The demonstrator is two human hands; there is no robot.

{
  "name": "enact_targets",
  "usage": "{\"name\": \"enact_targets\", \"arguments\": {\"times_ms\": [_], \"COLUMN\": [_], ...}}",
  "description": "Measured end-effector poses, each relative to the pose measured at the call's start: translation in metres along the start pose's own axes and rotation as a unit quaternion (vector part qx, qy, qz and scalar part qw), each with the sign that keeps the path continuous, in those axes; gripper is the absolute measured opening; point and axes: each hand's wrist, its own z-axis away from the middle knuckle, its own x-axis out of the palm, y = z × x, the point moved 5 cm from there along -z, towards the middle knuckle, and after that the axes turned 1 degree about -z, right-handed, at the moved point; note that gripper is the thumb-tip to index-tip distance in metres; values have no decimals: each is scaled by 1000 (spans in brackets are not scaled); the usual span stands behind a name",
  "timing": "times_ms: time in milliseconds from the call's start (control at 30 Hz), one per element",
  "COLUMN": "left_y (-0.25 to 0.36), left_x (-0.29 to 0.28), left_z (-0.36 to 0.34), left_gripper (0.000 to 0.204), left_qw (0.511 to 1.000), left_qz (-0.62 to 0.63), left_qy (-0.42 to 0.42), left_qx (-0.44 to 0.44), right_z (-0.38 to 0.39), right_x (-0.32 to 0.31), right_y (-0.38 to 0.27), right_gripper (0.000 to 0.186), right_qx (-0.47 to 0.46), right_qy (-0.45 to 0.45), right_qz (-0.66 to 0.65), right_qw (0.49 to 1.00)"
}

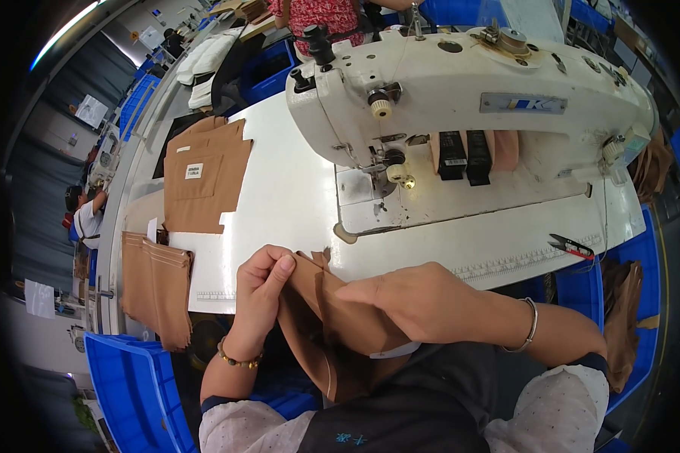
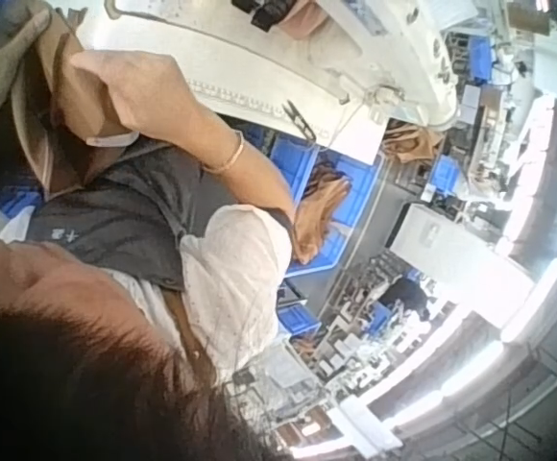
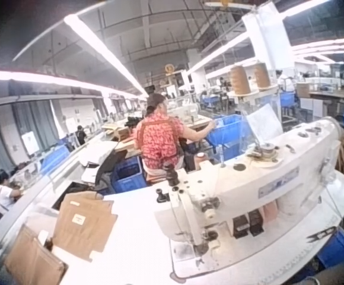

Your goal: Sewing a brown fabric pouch using an industrial sewing machine.

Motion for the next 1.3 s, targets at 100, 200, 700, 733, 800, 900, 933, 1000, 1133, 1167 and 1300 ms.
{"name": "enact_targets", "arguments": {"times_ms": [100,200,700,733,800,900,933,1000,1133,1167,1300], "left_y": [-6,0,-23,-31,-36,-24,-30,-37,-18,-15,-20], "left_x": [-5,-15,55,54,54,57,55,52,63,63,58], "left_z": [1,0,-157,-159,-161,-159,-160,-162,-158,-159,-163], "left_gripper": [16,13,13,13,17,21,21,24,28,29,30], "left_qw": [1000,1000,917,917,922,903,902,910,902,899,903], "left_qz": [23,-14,-330,-329,-337,-369,-371,-367,-403,-411,-391], "left_qy": [-7,-2,-152,-157,-146,-168,-170,-153,-134,-120,-125], "left_qx": [-12,-5,163,163,125,144,141,121,75,88,127], "right_z": [-6,-15,-13,-10,-8,-5,-3,-3,-3,-4,-5], "right_x": [7,7,45,43,40,40,41,42,37,36,35], "right_y": [-13,-26,63,67,69,70,70,67,71,72,75], "right_gripper": [20,19,22,24,26,29,29,30,29,29,26], "right_qx": [-256,-341,-207,-199,-199,-209,-214,-207,-194,-192,-193], "right_qy": [58,47,-60,-50,-52,-45,-39,-35,-19,-19,-10], "right_qz": [223,298,442,443,440,441,448,450,447,447,455], "right_qw": [939,890,871,873,874,872,867,868,873,873,870]}}
